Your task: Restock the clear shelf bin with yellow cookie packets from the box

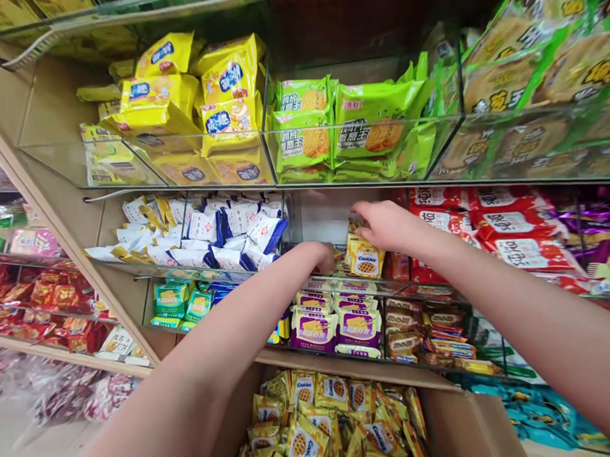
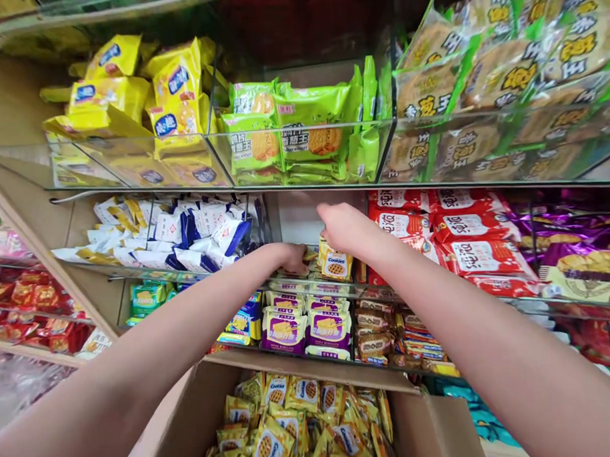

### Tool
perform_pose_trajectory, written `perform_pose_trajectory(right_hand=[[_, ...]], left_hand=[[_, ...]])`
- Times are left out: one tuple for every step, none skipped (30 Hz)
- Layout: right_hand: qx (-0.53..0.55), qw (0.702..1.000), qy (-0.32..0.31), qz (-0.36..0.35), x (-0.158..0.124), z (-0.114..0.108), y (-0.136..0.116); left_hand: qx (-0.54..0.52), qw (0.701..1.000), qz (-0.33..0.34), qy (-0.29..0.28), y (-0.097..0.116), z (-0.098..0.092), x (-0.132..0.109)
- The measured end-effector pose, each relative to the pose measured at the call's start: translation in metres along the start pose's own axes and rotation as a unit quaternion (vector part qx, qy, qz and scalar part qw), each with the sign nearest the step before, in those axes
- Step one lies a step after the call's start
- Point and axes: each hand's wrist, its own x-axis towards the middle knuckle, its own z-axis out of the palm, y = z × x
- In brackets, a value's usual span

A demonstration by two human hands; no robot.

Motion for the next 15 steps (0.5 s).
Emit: perform_pose_trajectory(right_hand=[[0.008, 1.0, 0.016, -0.008, -0.002, 0.0, 0.001], [0.018, 0.999, 0.029, -0.014, -0.003, 0.001, 0.001], [0.031, 0.999, 0.041, -0.018, -0.004, 0.001, 0.002], [0.046, 0.997, 0.052, -0.019, -0.005, 0.002, 0.002], [0.06, 0.996, 0.061, -0.019, -0.005, 0.002, 0.002], [0.073, 0.995, 0.067, -0.018, -0.006, 0.001, 0.001], [0.081, 0.994, 0.07, -0.016, -0.006, 0.001, 0.001], [0.084, 0.994, 0.073, -0.015, -0.006, 0.001, 0.001], [0.085, 0.993, 0.076, -0.014, -0.006, 0.0, 0.0], [0.085, 0.993, 0.081, -0.013, -0.007, 0.0, 0.0], [0.084, 0.993, 0.087, -0.013, -0.007, 0.0, -0.001], [0.085, 0.992, 0.092, -0.013, -0.007, -0.001, -0.001], [0.087, 0.992, 0.094, -0.017, -0.007, -0.001, -0.001], [0.091, 0.991, 0.093, -0.025, -0.007, -0.001, -0.001], [0.099, 0.991, 0.088, -0.033, -0.007, -0.002, -0.001]], left_hand=[[0.011, 1.0, -0.008, -0.012, 0.0, 0.001, 0.001], [0.024, 0.999, -0.017, -0.021, 0.0, 0.002, 0.0], [0.035, 0.999, -0.024, -0.025, 0.001, 0.001, -0.002], [0.043, 0.998, -0.028, -0.023, 0.002, 0.0, -0.004], [0.049, 0.998, -0.029, -0.018, 0.003, -0.001, -0.006], [0.053, 0.998, -0.03, -0.012, 0.004, -0.002, -0.008], [0.055, 0.998, -0.032, -0.004, 0.005, -0.004, -0.01], [0.055, 0.998, -0.035, 0.006, 0.005, -0.006, -0.013], [0.053, 0.998, -0.039, 0.02, 0.005, -0.009, -0.016], [0.047, 0.997, -0.042, 0.038, 0.004, -0.012, -0.02], [0.039, 0.997, -0.044, 0.059, 0.003, -0.016, -0.026], [0.027, 0.995, -0.043, 0.083, 0.002, -0.021, -0.032], [0.012, 0.993, -0.038, 0.107, 0.001, -0.025, -0.039], [-0.006, 0.991, -0.031, 0.13, 0.0, -0.03, -0.046], [-0.029, 0.988, -0.019, 0.15, -0.002, -0.034, -0.052]])
